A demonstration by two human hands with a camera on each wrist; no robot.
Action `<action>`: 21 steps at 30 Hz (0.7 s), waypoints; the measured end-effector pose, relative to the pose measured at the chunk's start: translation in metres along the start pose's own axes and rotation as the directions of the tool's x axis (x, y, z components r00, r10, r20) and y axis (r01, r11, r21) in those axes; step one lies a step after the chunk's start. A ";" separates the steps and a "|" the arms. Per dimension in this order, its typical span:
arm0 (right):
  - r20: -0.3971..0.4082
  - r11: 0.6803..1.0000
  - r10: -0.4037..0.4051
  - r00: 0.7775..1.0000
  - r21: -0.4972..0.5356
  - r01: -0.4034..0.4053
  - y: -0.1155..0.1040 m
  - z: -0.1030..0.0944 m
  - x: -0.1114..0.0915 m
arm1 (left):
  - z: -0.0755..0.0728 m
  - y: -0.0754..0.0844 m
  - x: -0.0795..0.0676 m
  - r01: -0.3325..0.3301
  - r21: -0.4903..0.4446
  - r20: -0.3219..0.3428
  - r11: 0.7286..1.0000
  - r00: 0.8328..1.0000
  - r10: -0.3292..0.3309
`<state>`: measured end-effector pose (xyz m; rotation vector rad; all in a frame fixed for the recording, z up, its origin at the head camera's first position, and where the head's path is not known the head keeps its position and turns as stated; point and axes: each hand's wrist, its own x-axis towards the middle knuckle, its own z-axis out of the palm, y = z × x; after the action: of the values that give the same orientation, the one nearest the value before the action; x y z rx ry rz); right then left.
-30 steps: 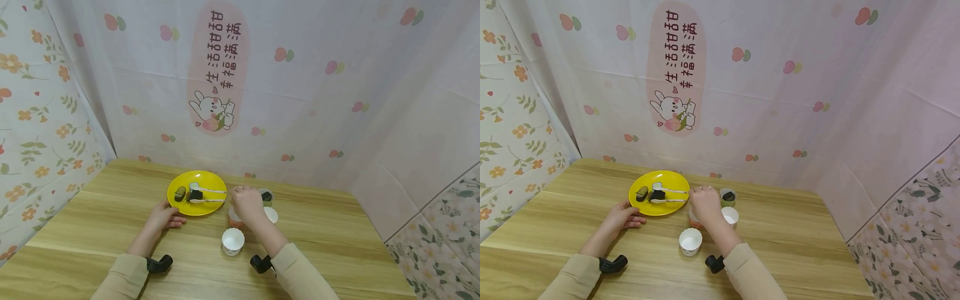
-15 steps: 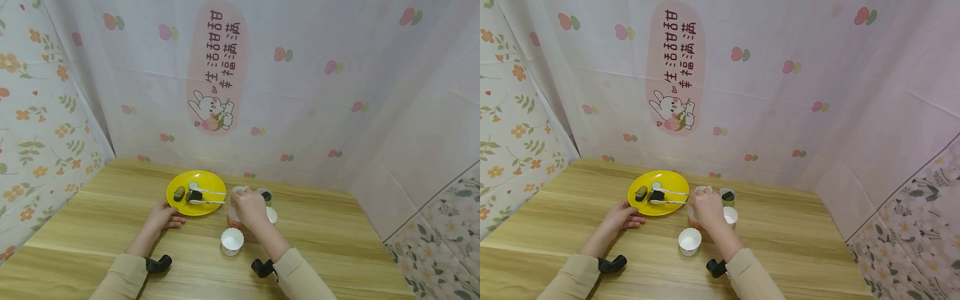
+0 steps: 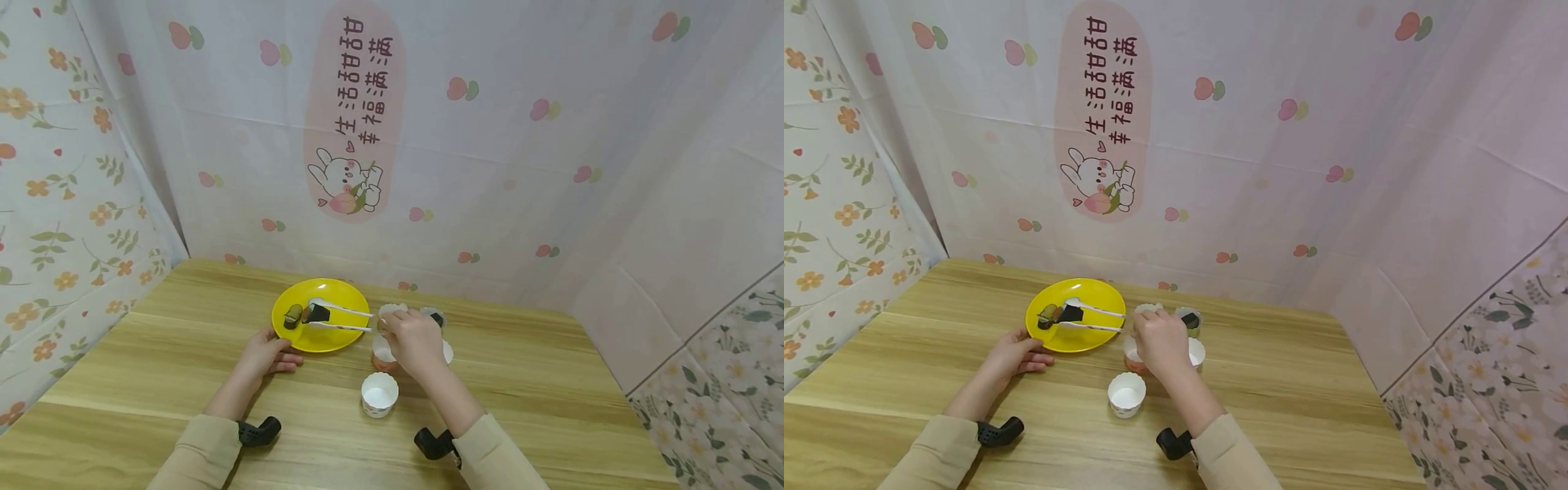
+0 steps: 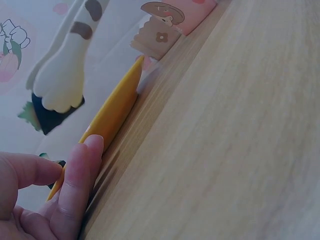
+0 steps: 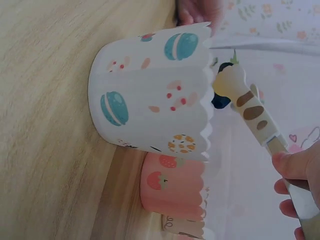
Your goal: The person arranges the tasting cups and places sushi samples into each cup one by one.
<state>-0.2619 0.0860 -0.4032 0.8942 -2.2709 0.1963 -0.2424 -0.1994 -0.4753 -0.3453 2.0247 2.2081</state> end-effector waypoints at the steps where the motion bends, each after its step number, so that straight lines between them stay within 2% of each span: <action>1: 0.000 1.000 0.007 1.000 -0.002 -0.007 0.000 -0.001 -0.001 | 0.000 0.000 0.000 -0.001 0.000 -0.001 1.000 1.000 0.001; 8: -0.026 0.999 0.025 0.999 -0.021 -0.026 0.001 -0.008 -0.007 | 0.000 0.000 -0.001 -0.008 0.001 0.002 1.000 1.000 0.008; 14: -0.082 0.999 0.039 0.996 0.033 -0.036 0.004 -0.013 -0.014 | 0.000 -0.001 -0.001 -0.007 -0.004 0.003 1.000 1.000 0.007; 21: -0.098 0.996 0.080 0.992 0.046 -0.076 0.008 -0.023 -0.023 | 0.000 -0.001 0.001 -0.010 -0.003 0.004 1.000 1.000 0.010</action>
<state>-0.2423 0.1126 -0.4000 0.7995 -2.2179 0.3181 -0.2432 -0.1994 -0.4767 -0.3314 2.0250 2.2159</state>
